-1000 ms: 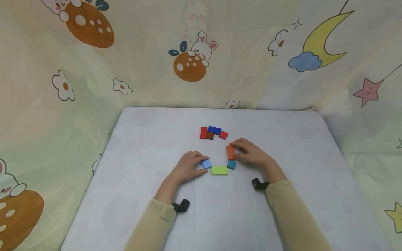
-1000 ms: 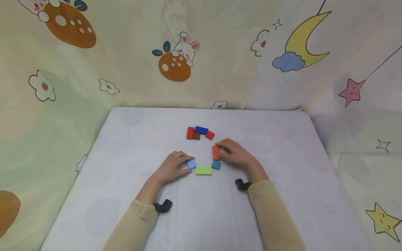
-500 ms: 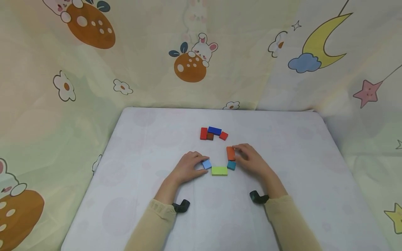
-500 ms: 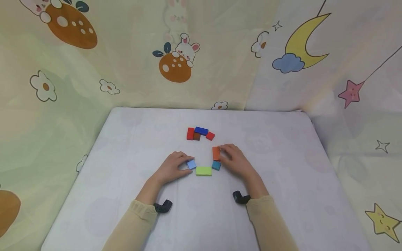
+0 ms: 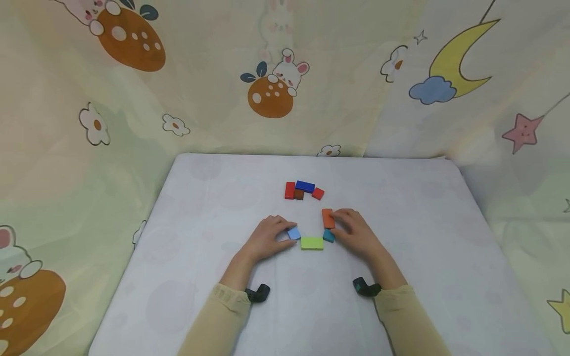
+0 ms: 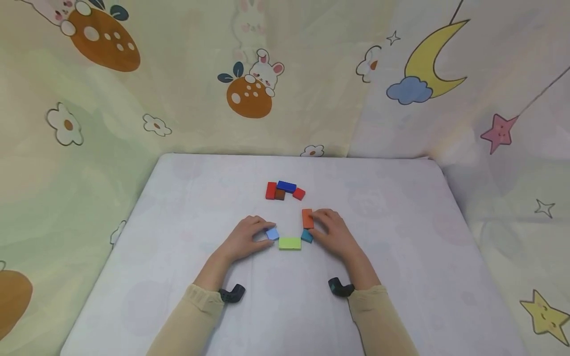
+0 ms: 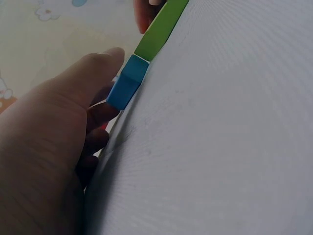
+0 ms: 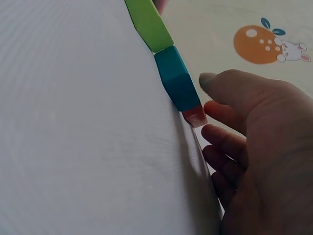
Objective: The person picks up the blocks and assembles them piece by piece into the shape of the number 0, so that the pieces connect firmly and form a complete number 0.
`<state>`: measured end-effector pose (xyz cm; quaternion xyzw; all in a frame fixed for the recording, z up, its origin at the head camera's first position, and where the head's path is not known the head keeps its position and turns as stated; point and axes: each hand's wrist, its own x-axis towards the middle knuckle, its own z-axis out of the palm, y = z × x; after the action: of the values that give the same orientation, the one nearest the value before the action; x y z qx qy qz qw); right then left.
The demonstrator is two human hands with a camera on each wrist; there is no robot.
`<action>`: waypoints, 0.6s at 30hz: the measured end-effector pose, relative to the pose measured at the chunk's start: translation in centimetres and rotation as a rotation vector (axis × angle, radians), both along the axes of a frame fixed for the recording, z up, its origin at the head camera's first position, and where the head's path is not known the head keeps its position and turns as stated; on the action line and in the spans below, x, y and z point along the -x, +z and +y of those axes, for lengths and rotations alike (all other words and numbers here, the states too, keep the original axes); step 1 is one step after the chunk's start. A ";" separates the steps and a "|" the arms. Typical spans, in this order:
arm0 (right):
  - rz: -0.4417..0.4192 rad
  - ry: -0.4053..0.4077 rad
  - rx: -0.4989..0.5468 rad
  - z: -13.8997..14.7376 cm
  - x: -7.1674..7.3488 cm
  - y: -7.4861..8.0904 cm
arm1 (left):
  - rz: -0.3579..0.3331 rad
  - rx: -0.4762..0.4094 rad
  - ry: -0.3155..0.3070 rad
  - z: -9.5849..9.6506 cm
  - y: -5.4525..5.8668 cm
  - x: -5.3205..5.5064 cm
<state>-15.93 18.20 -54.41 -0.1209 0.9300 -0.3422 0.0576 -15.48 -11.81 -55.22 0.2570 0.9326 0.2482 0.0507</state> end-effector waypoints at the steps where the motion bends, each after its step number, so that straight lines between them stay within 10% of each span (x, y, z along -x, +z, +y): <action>1: 0.004 0.000 -0.003 0.0 0.0 0.0 | -0.006 -0.001 0.006 0.0 0.0 0.0; 11: 0.041 0.007 -0.018 0.0 0.0 -0.1 | -0.103 -0.128 0.083 -0.1 0.2 0.6; 18: 0.085 0.026 -0.029 0.1 0.1 -0.4 | -0.177 -0.221 0.191 -0.8 1.5 3.6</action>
<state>-16.07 18.30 -54.86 -0.1467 0.9348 -0.3226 0.0245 -19.08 -12.62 -53.72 0.1483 0.9118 0.3745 0.0802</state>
